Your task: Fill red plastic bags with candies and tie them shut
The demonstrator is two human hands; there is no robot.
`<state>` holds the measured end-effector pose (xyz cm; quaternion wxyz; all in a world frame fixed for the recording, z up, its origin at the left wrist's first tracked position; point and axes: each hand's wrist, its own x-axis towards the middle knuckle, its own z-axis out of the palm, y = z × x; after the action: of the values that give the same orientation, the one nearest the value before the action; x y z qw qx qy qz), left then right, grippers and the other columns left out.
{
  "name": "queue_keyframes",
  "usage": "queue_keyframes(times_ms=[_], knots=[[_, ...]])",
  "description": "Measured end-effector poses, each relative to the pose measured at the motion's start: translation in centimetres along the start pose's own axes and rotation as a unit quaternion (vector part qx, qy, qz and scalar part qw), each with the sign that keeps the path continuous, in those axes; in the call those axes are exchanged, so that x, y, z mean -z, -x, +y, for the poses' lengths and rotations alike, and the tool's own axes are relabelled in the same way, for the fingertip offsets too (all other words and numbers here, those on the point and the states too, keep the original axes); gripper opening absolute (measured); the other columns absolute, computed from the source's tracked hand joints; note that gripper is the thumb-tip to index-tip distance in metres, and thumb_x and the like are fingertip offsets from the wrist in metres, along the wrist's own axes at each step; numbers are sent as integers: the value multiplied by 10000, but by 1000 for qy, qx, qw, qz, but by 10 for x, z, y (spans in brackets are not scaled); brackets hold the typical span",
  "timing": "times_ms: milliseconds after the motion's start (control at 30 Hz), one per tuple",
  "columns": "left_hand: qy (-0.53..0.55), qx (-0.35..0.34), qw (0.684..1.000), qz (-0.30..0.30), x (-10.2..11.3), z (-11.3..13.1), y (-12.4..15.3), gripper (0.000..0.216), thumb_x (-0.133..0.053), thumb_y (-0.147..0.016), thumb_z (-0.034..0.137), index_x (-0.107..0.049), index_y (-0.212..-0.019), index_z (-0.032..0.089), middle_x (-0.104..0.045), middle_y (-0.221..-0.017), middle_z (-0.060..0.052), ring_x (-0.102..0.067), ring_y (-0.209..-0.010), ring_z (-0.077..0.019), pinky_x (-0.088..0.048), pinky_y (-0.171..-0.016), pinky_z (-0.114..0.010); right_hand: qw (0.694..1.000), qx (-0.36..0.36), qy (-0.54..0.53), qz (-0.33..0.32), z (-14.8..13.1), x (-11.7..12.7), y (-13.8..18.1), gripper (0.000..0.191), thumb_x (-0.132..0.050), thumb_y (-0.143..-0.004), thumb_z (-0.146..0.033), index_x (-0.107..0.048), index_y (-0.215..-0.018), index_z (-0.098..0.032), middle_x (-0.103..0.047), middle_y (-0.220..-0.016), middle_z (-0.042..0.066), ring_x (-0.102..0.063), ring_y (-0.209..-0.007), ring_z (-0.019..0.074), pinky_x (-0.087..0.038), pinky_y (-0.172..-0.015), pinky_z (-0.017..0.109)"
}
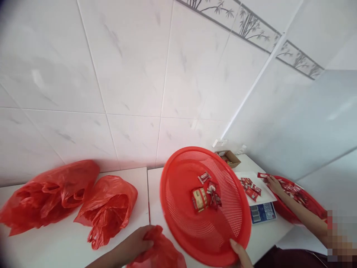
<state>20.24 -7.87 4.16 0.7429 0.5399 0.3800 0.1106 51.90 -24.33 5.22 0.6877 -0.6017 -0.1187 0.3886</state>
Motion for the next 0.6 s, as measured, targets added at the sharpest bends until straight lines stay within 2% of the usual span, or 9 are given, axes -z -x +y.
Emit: queue_keyframes(times_ms=[100, 133, 200, 267, 367, 467, 533, 600], knots=[[-9, 11, 998, 56, 29, -22, 36, 211, -601, -660, 175, -629, -869, 181, -650, -693, 8, -556, -583, -119, -395, -528, -217, 997, 12, 77, -18, -23, -14, -4, 574, -724, -579, -347, -641, -1146, -318, -726, -1067, 35, -637, -1085, 334, -590, -841, 489], [-4, 13, 996, 90, 40, -29, 48, 201, -630, -660, 209, -625, -859, 186, -661, -698, 6, -576, -603, -132, -423, -551, -226, 991, 25, 127, -19, -34, -22, -16, 542, -717, -586, -350, -640, -1122, -363, -724, -1064, 6, -637, -1085, 327, -600, -808, 487], [31, 15, 985, 172, 62, -42, 72, 241, -717, -619, 280, -620, -821, 190, -683, -714, -7, -618, -665, -167, -473, -608, -249, 988, 40, 148, -14, -58, -38, -46, 487, -687, -637, -368, -622, -1118, -409, -703, -1116, -28, -609, -1136, 300, -596, -807, 477], [94, 14, 969, 228, 80, -54, 97, 313, -778, -590, 353, -619, -804, 190, -694, -718, -21, -647, -694, -200, -504, -633, -273, 985, 48, 167, -11, -79, -51, -73, 497, -661, -681, -384, -592, -1173, -363, -678, -1174, 4, -589, -1163, 299, -577, -826, 516], [205, 13, 947, 247, 98, -69, 135, 338, -780, -642, 422, -625, -830, 188, -701, -706, -30, -661, -636, -213, -525, -589, -294, 979, 53, 198, -9, -98, -60, -93, 430, -628, -703, -338, -601, -1118, -447, -689, -1134, -49, -505, -1262, 322, -563, -784, 534], [280, 24, 917, 284, 110, -79, 167, 315, -786, -666, 389, -635, -850, 182, -708, -691, -36, -662, -576, -210, -527, -524, -284, 973, 50, 227, -16, -90, -61, -83, 376, -615, -725, -310, -615, -1048, -503, -678, -1138, -95, -427, -1332, 302, -552, -775, 466], [306, 34, 891, 334, 116, -83, 183, 292, -792, -662, 335, -642, -847, 167, -708, -671, -46, -672, -568, -222, -537, -506, -288, 969, 42, 241, -29, -68, -61, -62, 370, -628, -770, -351, -594, -1125, -448, -623, -1252, -46, -466, -1293, 287, -544, -830, 432], [319, 33, 871, 372, 121, -83, 195, 249, -776, -676, 278, -647, -848, 151, -707, -659, -56, -685, -577, -236, -556, -512, -303, 966, 27, 252, -47, -34, -63, -34, 405, -640, -811, -402, -561, -1203, -339, -579, -1293, 38, -533, -1199, 274, -539, -857, 436]])
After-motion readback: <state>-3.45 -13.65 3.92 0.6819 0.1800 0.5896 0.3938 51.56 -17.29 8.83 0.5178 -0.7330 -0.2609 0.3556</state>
